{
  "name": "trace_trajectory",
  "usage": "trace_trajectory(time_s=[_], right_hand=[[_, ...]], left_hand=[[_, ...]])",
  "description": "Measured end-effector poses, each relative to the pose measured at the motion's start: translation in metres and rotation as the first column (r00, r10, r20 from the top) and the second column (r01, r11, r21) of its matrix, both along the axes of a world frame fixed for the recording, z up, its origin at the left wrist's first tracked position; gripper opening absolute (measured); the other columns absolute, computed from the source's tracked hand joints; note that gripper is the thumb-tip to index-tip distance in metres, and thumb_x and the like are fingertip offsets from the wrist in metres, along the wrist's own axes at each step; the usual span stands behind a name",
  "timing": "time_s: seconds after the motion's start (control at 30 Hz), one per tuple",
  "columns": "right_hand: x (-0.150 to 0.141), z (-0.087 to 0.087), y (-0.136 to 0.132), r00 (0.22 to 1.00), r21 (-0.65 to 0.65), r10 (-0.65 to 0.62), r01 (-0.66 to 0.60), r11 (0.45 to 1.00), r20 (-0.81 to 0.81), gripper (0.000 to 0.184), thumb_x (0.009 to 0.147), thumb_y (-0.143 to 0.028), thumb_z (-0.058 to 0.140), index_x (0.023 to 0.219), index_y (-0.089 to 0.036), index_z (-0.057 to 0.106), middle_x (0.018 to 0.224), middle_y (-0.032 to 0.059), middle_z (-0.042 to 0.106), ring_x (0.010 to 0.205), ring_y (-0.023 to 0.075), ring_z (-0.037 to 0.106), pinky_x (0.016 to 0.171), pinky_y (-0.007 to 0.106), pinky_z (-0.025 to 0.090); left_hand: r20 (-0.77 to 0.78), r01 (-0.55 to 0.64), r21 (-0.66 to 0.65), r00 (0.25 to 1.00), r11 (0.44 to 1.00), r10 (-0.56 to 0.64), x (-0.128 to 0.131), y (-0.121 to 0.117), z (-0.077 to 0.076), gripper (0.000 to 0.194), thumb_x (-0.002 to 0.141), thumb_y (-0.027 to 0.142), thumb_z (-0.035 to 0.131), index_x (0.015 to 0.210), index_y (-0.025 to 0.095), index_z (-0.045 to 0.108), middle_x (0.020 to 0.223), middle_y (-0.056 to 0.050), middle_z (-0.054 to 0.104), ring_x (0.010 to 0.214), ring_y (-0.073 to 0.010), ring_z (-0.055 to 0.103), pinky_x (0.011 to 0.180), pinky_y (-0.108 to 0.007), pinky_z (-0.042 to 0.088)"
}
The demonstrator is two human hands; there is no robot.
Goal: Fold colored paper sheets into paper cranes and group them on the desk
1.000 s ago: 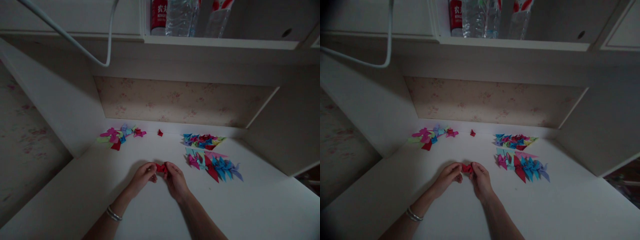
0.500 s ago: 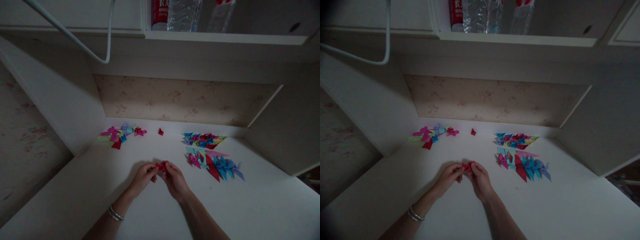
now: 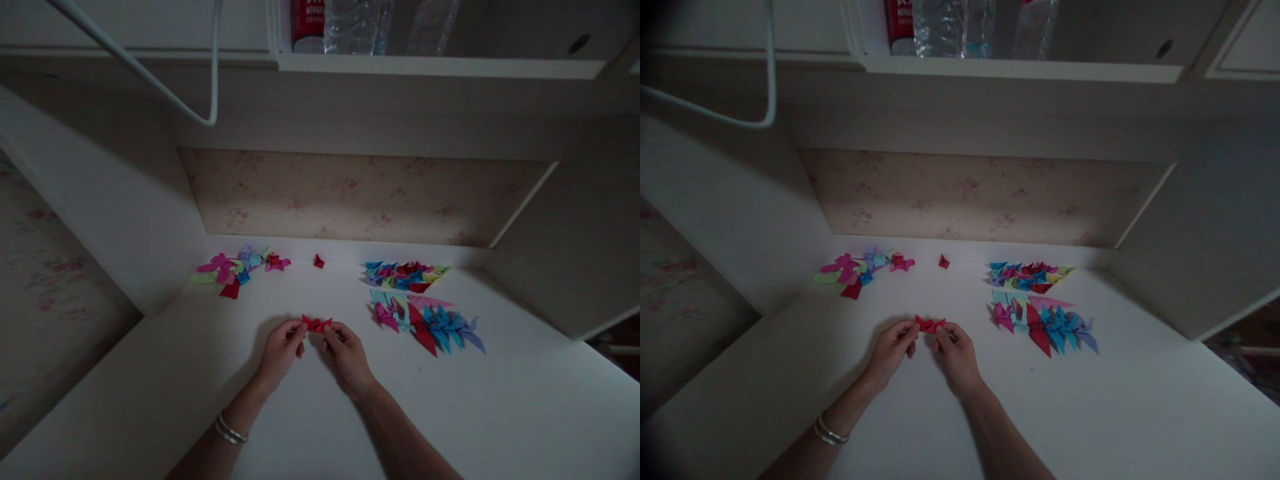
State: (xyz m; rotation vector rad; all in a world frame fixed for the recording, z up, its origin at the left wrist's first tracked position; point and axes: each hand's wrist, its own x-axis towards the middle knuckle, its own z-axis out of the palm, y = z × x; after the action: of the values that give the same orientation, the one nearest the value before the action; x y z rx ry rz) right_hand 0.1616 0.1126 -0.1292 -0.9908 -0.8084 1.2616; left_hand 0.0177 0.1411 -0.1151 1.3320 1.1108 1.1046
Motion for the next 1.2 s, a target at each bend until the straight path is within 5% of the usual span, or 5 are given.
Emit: trace_trajectory(time_s=[0.97,1.2], right_hand=[[0.0028,-0.0014,0.0020,0.998,-0.042,-0.009,0.006,0.999,-0.068,0.033,0.077,-0.047,0.068,0.086,-0.015,0.067,0.057,-0.0018,0.057,0.051,0.0083,0.045,0.052,0.022,0.031],[0.0028,-0.0003,0.0026,0.991,-0.048,-0.006,-0.001,0.999,-0.130,0.031,0.074,-0.045,0.071,0.085,-0.016,0.068,0.071,0.0012,0.063,0.052,0.0080,0.046,0.054,0.024,0.032]], left_hand=[[-0.003,0.005,-0.014,1.000,1.000,-0.005,0.0027,0.0014,-0.0031,0.035,0.077,0.048,0.061,0.082,0.013,0.064,0.061,0.003,0.051,0.044,-0.0074,0.046,0.040,-0.019,0.035],[0.001,-0.002,-0.011,1.000,1.000,0.002,0.0035,0.0010,-0.0058,0.037,0.077,0.049,0.060,0.084,0.013,0.065,0.061,0.003,0.052,0.043,-0.0069,0.044,0.039,-0.018,0.032]])
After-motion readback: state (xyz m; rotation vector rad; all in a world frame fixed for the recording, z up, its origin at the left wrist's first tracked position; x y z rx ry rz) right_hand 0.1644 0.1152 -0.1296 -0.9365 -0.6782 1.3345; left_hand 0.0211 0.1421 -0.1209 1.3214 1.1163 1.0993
